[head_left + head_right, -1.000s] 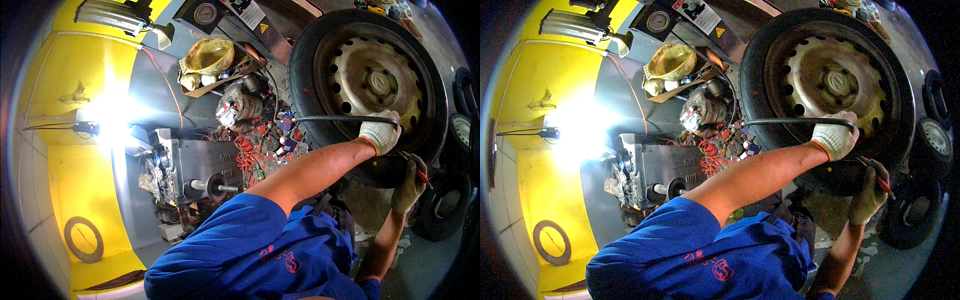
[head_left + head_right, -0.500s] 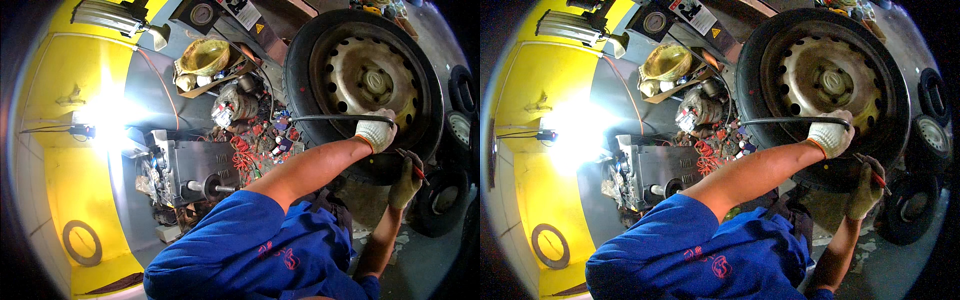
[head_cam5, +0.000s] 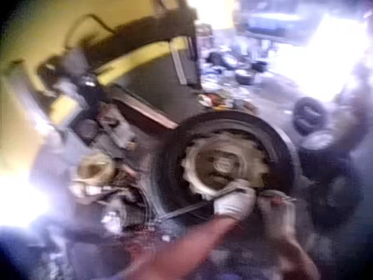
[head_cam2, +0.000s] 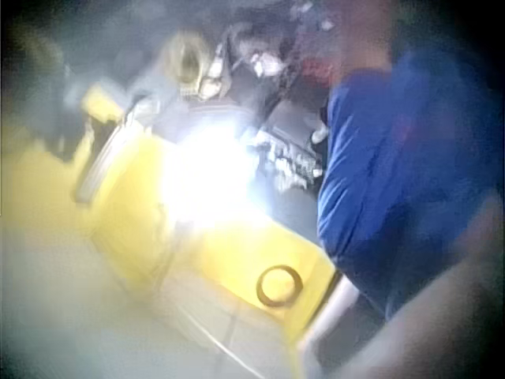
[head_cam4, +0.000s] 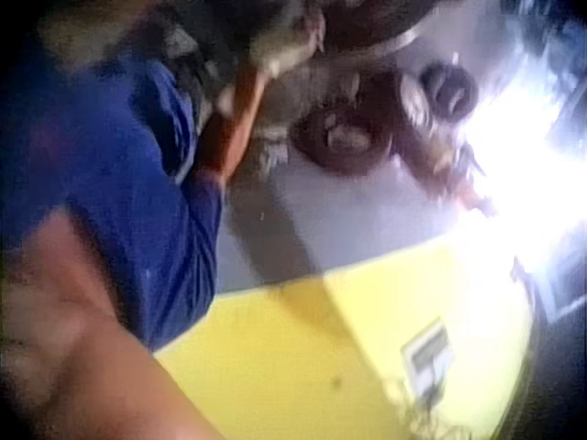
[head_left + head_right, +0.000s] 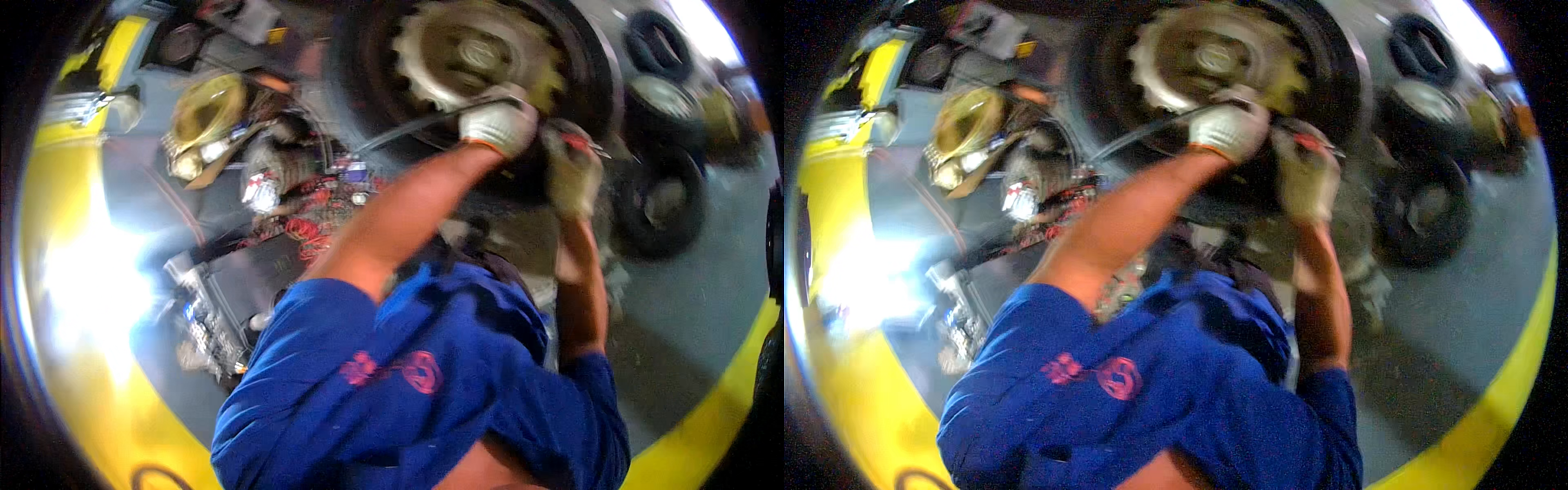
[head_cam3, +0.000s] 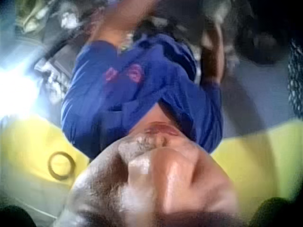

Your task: The person uses a red-handled tool to repeatedly pry and scrape the bead of a tire mounted on a rim. They then remove the tire from the machine and place it on the floor.

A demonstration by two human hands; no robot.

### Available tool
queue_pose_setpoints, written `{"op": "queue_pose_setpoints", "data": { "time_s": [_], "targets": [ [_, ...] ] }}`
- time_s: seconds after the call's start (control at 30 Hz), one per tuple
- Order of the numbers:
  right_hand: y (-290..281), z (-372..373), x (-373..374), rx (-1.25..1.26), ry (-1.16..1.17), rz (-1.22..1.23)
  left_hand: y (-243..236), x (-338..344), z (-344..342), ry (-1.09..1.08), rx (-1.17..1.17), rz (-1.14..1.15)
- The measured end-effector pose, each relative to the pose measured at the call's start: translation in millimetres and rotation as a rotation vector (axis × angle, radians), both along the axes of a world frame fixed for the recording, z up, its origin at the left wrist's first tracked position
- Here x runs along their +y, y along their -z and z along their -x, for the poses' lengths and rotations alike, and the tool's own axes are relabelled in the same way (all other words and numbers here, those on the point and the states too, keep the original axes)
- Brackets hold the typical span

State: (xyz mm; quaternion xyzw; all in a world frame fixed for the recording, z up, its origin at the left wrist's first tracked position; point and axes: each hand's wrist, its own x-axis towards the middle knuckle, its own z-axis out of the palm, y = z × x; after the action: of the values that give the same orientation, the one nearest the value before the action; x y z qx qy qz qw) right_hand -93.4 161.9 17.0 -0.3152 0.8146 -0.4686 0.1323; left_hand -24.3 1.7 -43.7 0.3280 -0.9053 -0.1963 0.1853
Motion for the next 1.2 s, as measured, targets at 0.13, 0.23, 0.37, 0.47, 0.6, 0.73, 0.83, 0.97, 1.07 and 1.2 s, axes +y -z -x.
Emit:
{"op": "queue_pose_setpoints", "data": {
  "time_s": [0.13, 0.23, 0.37, 0.47, 0.6, 0.73, 0.83, 0.97, 1.07, 1.2],
  "targets": [
    [19, 24, -29, -0.17, -0.252, 0.236, -12, -12, 0, -0.127, 0.078, -0.082],
    [16, 21, -26, -0.252, -0.306, 0.138, -51, -14, -26, -0.321, 0.049, -0.206],
    [23, 21, -29, -0.059, -0.405, 0.092, -43, -23, -71, -0.318, 0.232, -0.067],
    [21, 26, -34, -0.068, -0.467, 0.03, -37, -18, -72, -0.276, 0.439, -0.074],
    [-14, 13, -38, -0.164, -0.44, -0.207, -48, 4, -69, -0.232, 0.649, -0.472],
    [25, 29, -53, -0.103, -0.557, -0.112, -64, 13, -64, -0.008, 0.618, -0.312],
    [11, 25, -67, 0.137, -0.701, -0.071, -66, 13, -63, 0.058, 0.563, -0.489],
    [14, 30, -84, 0.621, -0.896, -0.425, -56, 9, -56, -0.008, 0.488, -0.651],
    [44, 56, -86, 0.574, -0.962, -0.476, -59, 13, -51, 0.0, 0.473, -0.546],
    [-35, 52, -82, 0.585, -0.675, -0.549, -57, 12, -57, -0.013, 0.501, -0.423]
  ]
}}
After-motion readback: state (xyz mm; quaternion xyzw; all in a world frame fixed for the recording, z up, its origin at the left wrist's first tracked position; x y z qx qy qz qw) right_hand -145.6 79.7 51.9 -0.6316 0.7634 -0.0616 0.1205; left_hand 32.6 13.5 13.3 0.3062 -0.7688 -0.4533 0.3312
